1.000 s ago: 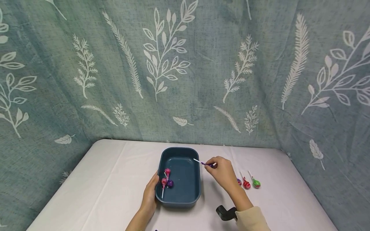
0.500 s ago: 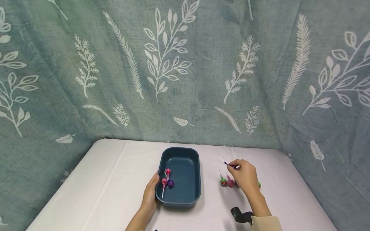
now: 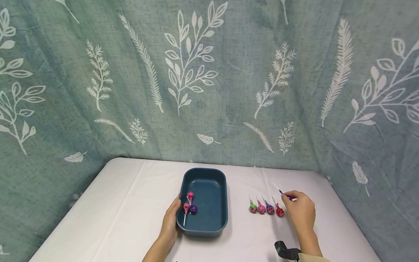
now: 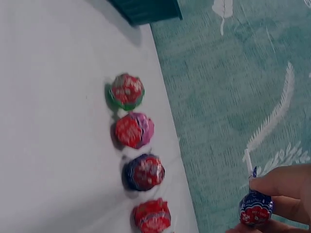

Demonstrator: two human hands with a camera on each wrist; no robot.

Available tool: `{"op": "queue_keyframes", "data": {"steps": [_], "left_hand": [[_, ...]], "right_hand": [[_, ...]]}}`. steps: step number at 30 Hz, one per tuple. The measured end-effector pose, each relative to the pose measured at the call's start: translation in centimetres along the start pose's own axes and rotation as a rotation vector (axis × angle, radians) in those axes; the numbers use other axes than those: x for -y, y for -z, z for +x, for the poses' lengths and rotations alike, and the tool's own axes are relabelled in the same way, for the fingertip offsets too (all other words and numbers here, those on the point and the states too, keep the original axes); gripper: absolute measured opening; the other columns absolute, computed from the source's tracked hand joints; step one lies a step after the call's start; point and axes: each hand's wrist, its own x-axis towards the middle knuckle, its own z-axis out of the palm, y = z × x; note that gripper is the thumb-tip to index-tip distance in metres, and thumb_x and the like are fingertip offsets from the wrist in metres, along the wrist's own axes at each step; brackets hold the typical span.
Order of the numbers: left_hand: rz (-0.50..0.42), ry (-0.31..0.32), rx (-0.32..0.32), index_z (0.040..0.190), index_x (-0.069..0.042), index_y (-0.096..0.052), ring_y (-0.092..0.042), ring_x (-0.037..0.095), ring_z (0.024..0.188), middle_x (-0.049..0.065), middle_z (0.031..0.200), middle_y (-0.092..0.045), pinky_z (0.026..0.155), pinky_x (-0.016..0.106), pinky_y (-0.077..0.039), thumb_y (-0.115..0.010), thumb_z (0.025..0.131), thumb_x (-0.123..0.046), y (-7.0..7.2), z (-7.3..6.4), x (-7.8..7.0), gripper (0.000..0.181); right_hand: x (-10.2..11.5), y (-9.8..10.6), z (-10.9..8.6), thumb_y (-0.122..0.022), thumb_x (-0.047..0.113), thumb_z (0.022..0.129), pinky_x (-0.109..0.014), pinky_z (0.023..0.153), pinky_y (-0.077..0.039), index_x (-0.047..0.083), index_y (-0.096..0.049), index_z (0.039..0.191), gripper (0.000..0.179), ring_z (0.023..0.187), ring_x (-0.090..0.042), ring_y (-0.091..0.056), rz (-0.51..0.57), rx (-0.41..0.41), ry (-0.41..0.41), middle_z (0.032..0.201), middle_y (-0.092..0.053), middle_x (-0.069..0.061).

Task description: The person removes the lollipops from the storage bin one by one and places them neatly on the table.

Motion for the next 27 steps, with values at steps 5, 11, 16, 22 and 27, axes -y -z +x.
{"op": "queue_keyframes", "data": {"steps": [5, 11, 16, 22, 27], "left_hand": [[-0.001, -0.013, 0.014, 0.149, -0.003, -0.035, -0.011, 0.037, 0.144, 0.017, 0.155, -0.025, 0.115, 0.052, -0.007, -0.039, 0.103, -0.031, 0.0, 0.0, -0.1, 0.054], [-0.005, -0.014, 0.006, 0.148, -0.003, -0.035, -0.011, 0.037, 0.144, 0.017, 0.155, -0.026, 0.115, 0.052, -0.007, -0.039, 0.103, -0.031, 0.1, 0.0, -0.1, 0.054], [-0.014, -0.005, 0.006, 0.149, -0.004, -0.035, -0.011, 0.035, 0.145, 0.015, 0.156, -0.026, 0.116, 0.05, -0.008, -0.04, 0.103, -0.031, 0.1, -0.1, -0.1, 0.053], [-0.011, -0.008, 0.002, 0.148, -0.004, -0.036, -0.011, 0.035, 0.145, 0.015, 0.155, -0.026, 0.116, 0.05, -0.008, -0.04, 0.103, -0.03, 0.1, 0.0, 0.0, 0.052], [-0.015, 0.002, 0.005, 0.149, -0.003, -0.036, -0.011, 0.034, 0.145, 0.015, 0.156, -0.026, 0.116, 0.05, -0.007, -0.041, 0.103, -0.031, 0.2, 0.0, 0.1, 0.053]], "right_hand": [[-1.6, 0.6, 0.4, -0.068, 0.02, 0.087, -0.041, 0.054, -0.041, -0.002, -0.073, 0.092, 0.023, 0.075, -0.037, -0.06, -0.05, -0.02, -0.099, 0.088, -0.069, -0.02], [-3.5, 0.7, 1.1, -0.065, 0.021, 0.087, -0.045, 0.054, -0.042, -0.003, -0.071, 0.094, 0.025, 0.081, -0.042, -0.061, -0.11, 0.008, -0.183, 0.089, -0.069, -0.02], [-4.5, 0.7, 1.6, -0.064, 0.021, 0.087, -0.049, 0.057, -0.041, -0.003, -0.07, 0.093, 0.025, 0.081, -0.043, -0.06, -0.135, 0.029, -0.248, 0.089, -0.068, -0.022], [-5.5, 0.3, 1.8, -0.065, 0.021, 0.085, -0.049, 0.058, -0.041, -0.005, -0.071, 0.089, 0.027, 0.081, -0.045, -0.06, -0.147, 0.046, -0.267, 0.089, -0.067, -0.025], [-6.2, 0.0, 1.7, -0.065, 0.023, 0.084, -0.046, 0.053, -0.04, -0.004, -0.072, 0.089, 0.028, 0.08, -0.047, -0.06, -0.147, 0.062, -0.269, 0.092, -0.067, -0.027]]}}
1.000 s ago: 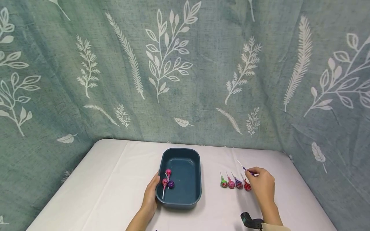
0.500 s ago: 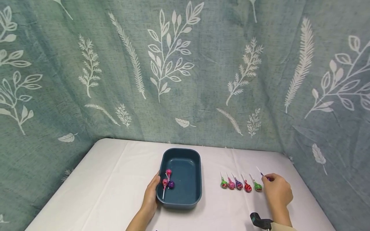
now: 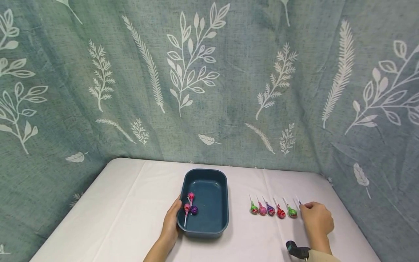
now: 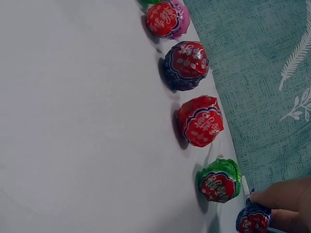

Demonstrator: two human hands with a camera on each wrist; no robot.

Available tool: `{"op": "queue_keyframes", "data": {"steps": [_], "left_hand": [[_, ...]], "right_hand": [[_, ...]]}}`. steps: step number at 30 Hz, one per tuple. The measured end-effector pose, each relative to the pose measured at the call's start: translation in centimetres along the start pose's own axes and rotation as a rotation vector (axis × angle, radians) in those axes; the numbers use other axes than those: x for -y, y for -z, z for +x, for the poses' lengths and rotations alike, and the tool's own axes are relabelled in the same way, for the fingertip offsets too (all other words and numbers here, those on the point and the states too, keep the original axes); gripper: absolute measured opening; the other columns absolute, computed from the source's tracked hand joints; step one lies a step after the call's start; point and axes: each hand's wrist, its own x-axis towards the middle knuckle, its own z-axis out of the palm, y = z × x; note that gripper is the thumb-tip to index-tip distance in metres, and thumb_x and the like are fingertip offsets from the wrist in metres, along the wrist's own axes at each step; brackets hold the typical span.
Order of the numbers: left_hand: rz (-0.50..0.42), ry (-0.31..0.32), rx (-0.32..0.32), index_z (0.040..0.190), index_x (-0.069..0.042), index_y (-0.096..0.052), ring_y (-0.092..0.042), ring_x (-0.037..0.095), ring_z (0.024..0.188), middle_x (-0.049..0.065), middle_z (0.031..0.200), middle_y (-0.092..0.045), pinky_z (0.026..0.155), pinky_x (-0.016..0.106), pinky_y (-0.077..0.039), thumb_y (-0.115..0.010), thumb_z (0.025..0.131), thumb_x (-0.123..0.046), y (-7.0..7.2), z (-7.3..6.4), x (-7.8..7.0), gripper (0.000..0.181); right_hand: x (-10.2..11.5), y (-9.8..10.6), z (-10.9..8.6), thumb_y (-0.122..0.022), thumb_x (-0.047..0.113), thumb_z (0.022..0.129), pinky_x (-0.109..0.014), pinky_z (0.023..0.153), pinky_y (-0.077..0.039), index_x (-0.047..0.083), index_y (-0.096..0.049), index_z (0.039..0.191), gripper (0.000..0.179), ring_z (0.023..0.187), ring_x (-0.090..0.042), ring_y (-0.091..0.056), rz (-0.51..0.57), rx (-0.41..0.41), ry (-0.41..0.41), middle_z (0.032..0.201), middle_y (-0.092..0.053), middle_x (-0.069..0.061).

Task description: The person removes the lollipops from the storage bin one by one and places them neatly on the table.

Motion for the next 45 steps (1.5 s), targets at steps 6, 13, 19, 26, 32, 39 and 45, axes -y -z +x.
{"op": "queue_keyframes", "data": {"steps": [6, 13, 19, 26, 32, 39, 45], "left_hand": [[0.013, -0.001, -0.011, 0.148, -0.003, -0.036, -0.011, 0.036, 0.145, 0.016, 0.155, -0.026, 0.115, 0.052, -0.007, -0.041, 0.103, -0.033, -0.1, -0.1, 0.0, 0.054], [0.021, 0.002, -0.012, 0.149, -0.003, -0.035, -0.011, 0.036, 0.144, 0.016, 0.155, -0.026, 0.115, 0.052, -0.007, -0.04, 0.103, -0.032, -0.2, -0.1, 0.0, 0.054], [0.021, -0.019, 0.001, 0.148, -0.002, -0.035, -0.012, 0.038, 0.144, 0.018, 0.155, -0.026, 0.114, 0.054, -0.008, -0.04, 0.103, -0.035, -0.1, 0.0, 0.1, 0.056], [0.021, -0.035, -0.001, 0.148, -0.003, -0.037, -0.013, 0.038, 0.144, 0.018, 0.155, -0.027, 0.114, 0.054, -0.009, -0.041, 0.102, -0.037, -0.1, 0.0, 0.1, 0.057], [0.005, 0.0, -0.012, 0.148, -0.002, -0.035, -0.011, 0.036, 0.144, 0.017, 0.155, -0.026, 0.115, 0.052, -0.007, -0.039, 0.104, -0.031, -0.1, 0.2, 0.1, 0.054], [0.001, 0.0, -0.017, 0.148, -0.002, -0.034, -0.011, 0.036, 0.145, 0.016, 0.156, -0.025, 0.115, 0.052, -0.007, -0.038, 0.104, -0.029, -0.2, 0.2, 0.1, 0.052], [-0.002, -0.011, -0.019, 0.148, -0.002, -0.035, -0.011, 0.036, 0.145, 0.016, 0.155, -0.026, 0.115, 0.053, -0.007, -0.04, 0.104, -0.03, -0.2, 0.1, 0.0, 0.053]], "right_hand": [[-0.3, -0.5, 0.2, -0.066, 0.023, 0.085, -0.046, 0.053, -0.041, -0.004, -0.071, 0.088, 0.028, 0.08, -0.047, -0.06, -0.012, 0.022, -0.018, 0.091, -0.066, -0.027], [-0.6, -1.2, 0.1, -0.067, 0.019, 0.086, -0.046, 0.057, -0.042, -0.008, -0.069, 0.088, 0.027, 0.074, -0.041, -0.059, -0.026, 0.032, -0.046, 0.083, -0.066, -0.025], [-0.6, -1.4, 0.1, -0.067, 0.02, 0.087, -0.046, 0.056, -0.042, -0.008, -0.068, 0.09, 0.028, 0.072, -0.038, -0.059, -0.026, 0.035, -0.051, 0.082, -0.065, -0.023], [-0.6, -1.7, 0.0, -0.067, 0.021, 0.088, -0.043, 0.055, -0.04, -0.007, -0.067, 0.092, 0.028, 0.065, -0.03, -0.055, -0.04, 0.061, -0.064, 0.077, -0.064, -0.019], [-0.6, -1.8, 0.0, -0.067, 0.022, 0.087, -0.042, 0.055, -0.038, -0.007, -0.067, 0.092, 0.029, 0.065, -0.029, -0.055, -0.04, 0.061, -0.066, 0.076, -0.064, -0.019], [-0.2, -1.5, -0.1, -0.067, 0.025, 0.088, -0.043, 0.055, -0.041, -0.008, -0.067, 0.092, 0.034, 0.065, -0.031, -0.056, -0.054, 0.089, -0.089, 0.075, -0.064, -0.018], [0.0, -1.1, -0.1, -0.066, 0.031, 0.089, -0.045, 0.056, -0.043, -0.01, -0.063, 0.099, 0.042, 0.071, -0.036, -0.058, -0.073, 0.11, -0.088, 0.083, -0.063, -0.025]]}}
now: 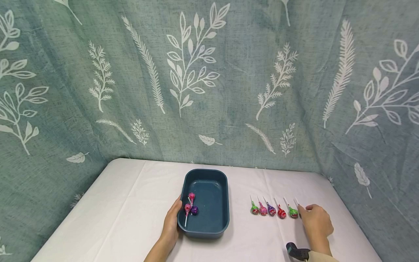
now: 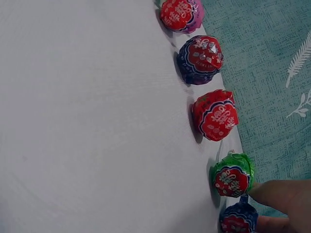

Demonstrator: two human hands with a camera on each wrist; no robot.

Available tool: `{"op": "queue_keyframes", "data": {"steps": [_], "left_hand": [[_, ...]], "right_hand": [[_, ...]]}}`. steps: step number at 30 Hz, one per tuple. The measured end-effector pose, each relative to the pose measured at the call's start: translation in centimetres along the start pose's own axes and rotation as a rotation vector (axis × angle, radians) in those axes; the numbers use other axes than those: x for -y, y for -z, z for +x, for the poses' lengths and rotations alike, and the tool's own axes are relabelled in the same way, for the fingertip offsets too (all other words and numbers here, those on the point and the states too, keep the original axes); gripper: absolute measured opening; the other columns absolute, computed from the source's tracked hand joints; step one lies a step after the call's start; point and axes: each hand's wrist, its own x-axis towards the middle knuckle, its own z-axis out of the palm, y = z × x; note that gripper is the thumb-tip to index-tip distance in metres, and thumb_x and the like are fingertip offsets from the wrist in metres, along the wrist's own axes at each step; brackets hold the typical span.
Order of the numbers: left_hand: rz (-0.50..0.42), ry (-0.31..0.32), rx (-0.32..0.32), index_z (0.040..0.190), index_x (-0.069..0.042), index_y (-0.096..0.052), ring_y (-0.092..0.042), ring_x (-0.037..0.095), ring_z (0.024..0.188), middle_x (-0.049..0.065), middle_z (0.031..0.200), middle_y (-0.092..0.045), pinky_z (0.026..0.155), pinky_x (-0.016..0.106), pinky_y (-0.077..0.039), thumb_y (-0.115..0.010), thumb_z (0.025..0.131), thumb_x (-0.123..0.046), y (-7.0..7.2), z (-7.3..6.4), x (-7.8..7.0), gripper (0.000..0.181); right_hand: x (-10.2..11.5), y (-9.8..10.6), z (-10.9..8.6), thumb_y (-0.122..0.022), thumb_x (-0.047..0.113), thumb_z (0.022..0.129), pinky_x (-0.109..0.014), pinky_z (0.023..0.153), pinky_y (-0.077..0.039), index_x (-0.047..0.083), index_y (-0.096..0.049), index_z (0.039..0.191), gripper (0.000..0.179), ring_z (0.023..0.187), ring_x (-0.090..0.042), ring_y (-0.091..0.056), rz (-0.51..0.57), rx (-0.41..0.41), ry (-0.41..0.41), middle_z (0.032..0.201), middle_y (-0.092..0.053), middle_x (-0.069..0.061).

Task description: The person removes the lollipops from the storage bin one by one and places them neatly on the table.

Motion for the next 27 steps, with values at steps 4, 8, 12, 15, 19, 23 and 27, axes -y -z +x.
{"op": "queue_keyframes", "data": {"steps": [4, 8, 12, 15, 19, 23, 27], "left_hand": [[0.005, 0.0, 0.003, 0.149, -0.003, -0.035, -0.011, 0.036, 0.144, 0.017, 0.156, -0.025, 0.115, 0.053, -0.006, -0.039, 0.104, -0.031, 0.0, -0.1, -0.2, 0.053], [0.007, 0.003, 0.004, 0.149, -0.003, -0.035, -0.011, 0.036, 0.144, 0.017, 0.156, -0.025, 0.115, 0.053, -0.006, -0.038, 0.104, -0.029, 0.1, 0.0, -0.1, 0.051], [0.004, 0.006, 0.015, 0.149, -0.003, -0.034, -0.011, 0.036, 0.145, 0.016, 0.156, -0.025, 0.115, 0.052, -0.007, -0.038, 0.104, -0.028, 0.1, 0.0, 0.0, 0.051], [0.003, 0.005, 0.023, 0.149, -0.003, -0.034, -0.011, 0.035, 0.145, 0.016, 0.156, -0.025, 0.115, 0.053, -0.007, -0.038, 0.104, -0.029, 0.1, 0.0, 0.0, 0.052], [0.01, 0.005, 0.025, 0.149, -0.003, -0.034, -0.011, 0.035, 0.145, 0.016, 0.156, -0.025, 0.115, 0.053, -0.007, -0.038, 0.104, -0.03, 0.1, 0.1, 0.0, 0.052], [0.008, -0.001, 0.024, 0.149, -0.002, -0.034, -0.011, 0.035, 0.145, 0.016, 0.156, -0.025, 0.115, 0.052, -0.007, -0.037, 0.104, -0.028, 0.1, 0.1, 0.0, 0.052], [0.008, -0.004, 0.024, 0.149, -0.002, -0.034, -0.011, 0.036, 0.145, 0.016, 0.156, -0.025, 0.115, 0.053, -0.006, -0.036, 0.105, -0.028, 0.1, 0.0, 0.0, 0.052]], "right_hand": [[0.0, 0.2, -0.1, -0.066, 0.036, 0.088, -0.05, 0.059, -0.044, -0.01, -0.059, 0.108, 0.051, 0.085, -0.047, -0.057, -0.02, -0.009, 0.008, 0.098, -0.059, -0.032], [0.8, 0.3, -0.5, -0.063, 0.036, 0.09, -0.058, 0.067, -0.045, -0.009, -0.055, 0.116, 0.054, 0.099, -0.053, -0.048, -0.029, -0.026, 0.003, 0.107, -0.052, -0.035], [2.2, 0.6, -1.3, -0.063, 0.036, 0.09, -0.062, 0.072, -0.044, -0.009, -0.054, 0.12, 0.054, 0.105, -0.055, -0.043, -0.003, -0.066, 0.029, 0.111, -0.048, -0.036], [3.6, 0.7, -2.1, -0.065, 0.034, 0.089, -0.063, 0.071, -0.044, -0.009, -0.055, 0.119, 0.053, 0.106, -0.055, -0.043, 0.042, -0.109, 0.096, 0.112, -0.049, -0.035], [5.8, 0.4, -3.5, -0.069, 0.029, 0.087, -0.062, 0.069, -0.045, -0.009, -0.059, 0.116, 0.049, 0.103, -0.052, -0.049, 0.098, -0.178, 0.219, 0.112, -0.055, -0.033], [8.5, 0.1, -4.9, -0.072, 0.024, 0.085, -0.059, 0.071, -0.047, -0.008, -0.062, 0.114, 0.044, 0.1, -0.048, -0.056, 0.167, -0.228, 0.354, 0.112, -0.06, -0.03], [11.1, -0.2, -6.0, -0.074, 0.022, 0.085, -0.057, 0.076, -0.047, -0.005, -0.064, 0.112, 0.04, 0.099, -0.045, -0.06, 0.246, -0.24, 0.476, 0.11, -0.064, -0.028]]}}
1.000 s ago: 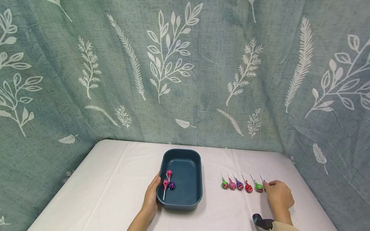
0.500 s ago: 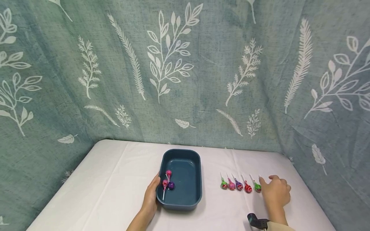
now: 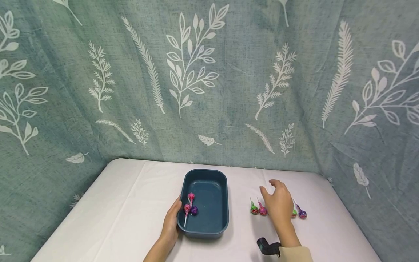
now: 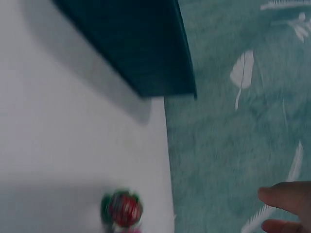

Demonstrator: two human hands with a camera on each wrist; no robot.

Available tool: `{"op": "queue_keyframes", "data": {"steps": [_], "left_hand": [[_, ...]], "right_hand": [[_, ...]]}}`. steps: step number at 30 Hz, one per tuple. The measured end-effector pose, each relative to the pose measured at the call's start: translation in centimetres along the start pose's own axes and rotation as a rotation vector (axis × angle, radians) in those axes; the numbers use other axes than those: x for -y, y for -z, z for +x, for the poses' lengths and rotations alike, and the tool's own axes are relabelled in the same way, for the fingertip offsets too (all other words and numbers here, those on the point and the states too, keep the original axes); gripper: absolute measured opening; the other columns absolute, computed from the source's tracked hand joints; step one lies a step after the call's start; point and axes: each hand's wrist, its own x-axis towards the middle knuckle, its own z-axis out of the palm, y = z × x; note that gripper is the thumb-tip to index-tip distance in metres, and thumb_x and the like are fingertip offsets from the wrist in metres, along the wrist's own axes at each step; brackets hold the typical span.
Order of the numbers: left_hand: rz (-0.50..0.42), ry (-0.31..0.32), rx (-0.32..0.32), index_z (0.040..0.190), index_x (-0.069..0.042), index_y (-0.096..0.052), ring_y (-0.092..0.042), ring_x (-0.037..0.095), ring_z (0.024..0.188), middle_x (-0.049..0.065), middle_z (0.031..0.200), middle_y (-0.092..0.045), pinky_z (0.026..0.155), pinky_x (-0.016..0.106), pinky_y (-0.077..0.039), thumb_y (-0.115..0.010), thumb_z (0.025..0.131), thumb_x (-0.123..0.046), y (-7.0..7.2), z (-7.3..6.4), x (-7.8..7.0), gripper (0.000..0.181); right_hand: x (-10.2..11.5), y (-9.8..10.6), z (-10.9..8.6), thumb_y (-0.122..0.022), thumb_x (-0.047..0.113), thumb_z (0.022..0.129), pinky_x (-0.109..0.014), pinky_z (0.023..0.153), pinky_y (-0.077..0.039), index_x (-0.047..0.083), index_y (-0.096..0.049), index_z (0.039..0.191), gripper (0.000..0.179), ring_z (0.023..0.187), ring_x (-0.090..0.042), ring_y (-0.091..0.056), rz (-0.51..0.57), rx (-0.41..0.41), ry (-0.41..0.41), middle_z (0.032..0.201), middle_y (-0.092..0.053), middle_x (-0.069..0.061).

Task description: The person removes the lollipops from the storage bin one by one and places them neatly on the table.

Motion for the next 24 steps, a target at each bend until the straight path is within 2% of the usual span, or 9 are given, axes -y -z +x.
{"op": "queue_keyframes", "data": {"steps": [5, 12, 20, 24], "left_hand": [[0.01, 0.014, -0.011, 0.149, -0.004, -0.035, -0.011, 0.036, 0.145, 0.015, 0.156, -0.025, 0.115, 0.053, -0.006, -0.037, 0.104, -0.03, 0.0, -0.1, -0.1, 0.052], [0.009, 0.012, -0.006, 0.149, -0.005, -0.034, -0.01, 0.036, 0.145, 0.015, 0.156, -0.024, 0.115, 0.053, -0.006, -0.036, 0.104, -0.03, -0.1, -0.1, -0.1, 0.052], [0.014, 0.004, -0.007, 0.149, -0.005, -0.036, -0.011, 0.035, 0.145, 0.014, 0.156, -0.026, 0.115, 0.052, -0.006, -0.038, 0.104, -0.03, -0.1, -0.2, -0.3, 0.052], [0.021, 0.01, -0.011, 0.148, -0.005, -0.037, -0.012, 0.036, 0.145, 0.015, 0.156, -0.026, 0.115, 0.053, -0.007, -0.038, 0.103, -0.032, -0.1, -0.2, -0.2, 0.052]], "right_hand": [[3.0, -1.3, -0.2, -0.076, 0.02, 0.083, -0.055, 0.083, -0.047, -0.004, -0.065, 0.111, 0.039, 0.1, -0.042, -0.062, 0.071, 0.033, 0.107, 0.108, -0.066, -0.025], [6.3, -3.2, -0.9, -0.08, 0.021, 0.08, -0.051, 0.083, -0.05, 0.0, -0.066, 0.11, 0.04, 0.099, -0.033, -0.065, 0.104, 0.117, 0.202, 0.105, -0.069, -0.017], [8.9, -5.2, -1.8, -0.083, 0.023, 0.076, -0.049, 0.085, -0.052, 0.0, -0.064, 0.121, 0.054, 0.103, -0.031, -0.063, 0.087, 0.26, 0.255, 0.113, -0.066, -0.017], [10.0, -6.4, -2.3, -0.084, 0.021, 0.075, -0.046, 0.087, -0.052, 0.001, -0.064, 0.121, 0.054, 0.105, -0.029, -0.062, 0.107, 0.333, 0.29, 0.114, -0.065, -0.014]]}}
